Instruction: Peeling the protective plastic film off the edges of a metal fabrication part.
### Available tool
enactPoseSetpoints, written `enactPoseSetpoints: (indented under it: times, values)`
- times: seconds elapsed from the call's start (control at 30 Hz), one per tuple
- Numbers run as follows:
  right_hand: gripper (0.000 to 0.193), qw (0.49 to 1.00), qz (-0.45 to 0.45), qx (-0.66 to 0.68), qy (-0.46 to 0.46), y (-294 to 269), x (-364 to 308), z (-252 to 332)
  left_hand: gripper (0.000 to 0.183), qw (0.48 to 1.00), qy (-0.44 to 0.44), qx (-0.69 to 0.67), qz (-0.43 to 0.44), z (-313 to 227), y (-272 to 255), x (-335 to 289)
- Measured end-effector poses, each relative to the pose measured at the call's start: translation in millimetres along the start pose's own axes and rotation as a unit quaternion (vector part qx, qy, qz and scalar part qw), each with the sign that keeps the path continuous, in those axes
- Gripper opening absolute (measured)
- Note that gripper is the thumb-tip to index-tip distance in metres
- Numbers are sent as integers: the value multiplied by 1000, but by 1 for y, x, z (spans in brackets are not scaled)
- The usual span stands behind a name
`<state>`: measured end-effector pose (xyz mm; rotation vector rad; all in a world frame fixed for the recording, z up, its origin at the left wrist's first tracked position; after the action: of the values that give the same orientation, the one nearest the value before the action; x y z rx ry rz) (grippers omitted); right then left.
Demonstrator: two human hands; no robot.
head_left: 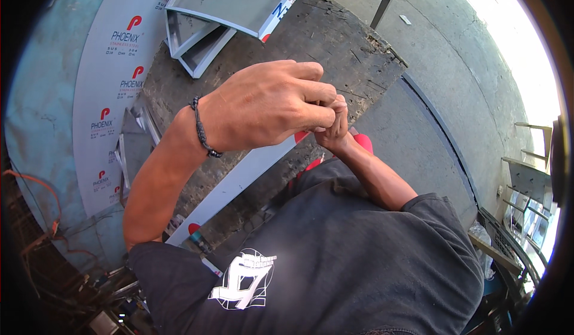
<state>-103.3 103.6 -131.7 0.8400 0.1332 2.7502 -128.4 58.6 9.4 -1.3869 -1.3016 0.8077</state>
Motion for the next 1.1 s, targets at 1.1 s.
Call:
enactPoseSetpoints:
  times: [1.1]
  values:
    - [95, 999, 31, 9, 31, 3, 0, -16, 10, 999, -50, -11, -13, 14, -10, -24]
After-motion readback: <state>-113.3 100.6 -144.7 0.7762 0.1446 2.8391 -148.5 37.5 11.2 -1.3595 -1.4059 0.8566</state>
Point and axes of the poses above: each hand's wrist, its own x-axis towards the middle knuckle, its own y-axis out of the palm, z = x × y, the point moved 9 cm from there along x, towards the middle knuckle, and after that the axes turned 4 degrees about x, right-handed, at the moved point
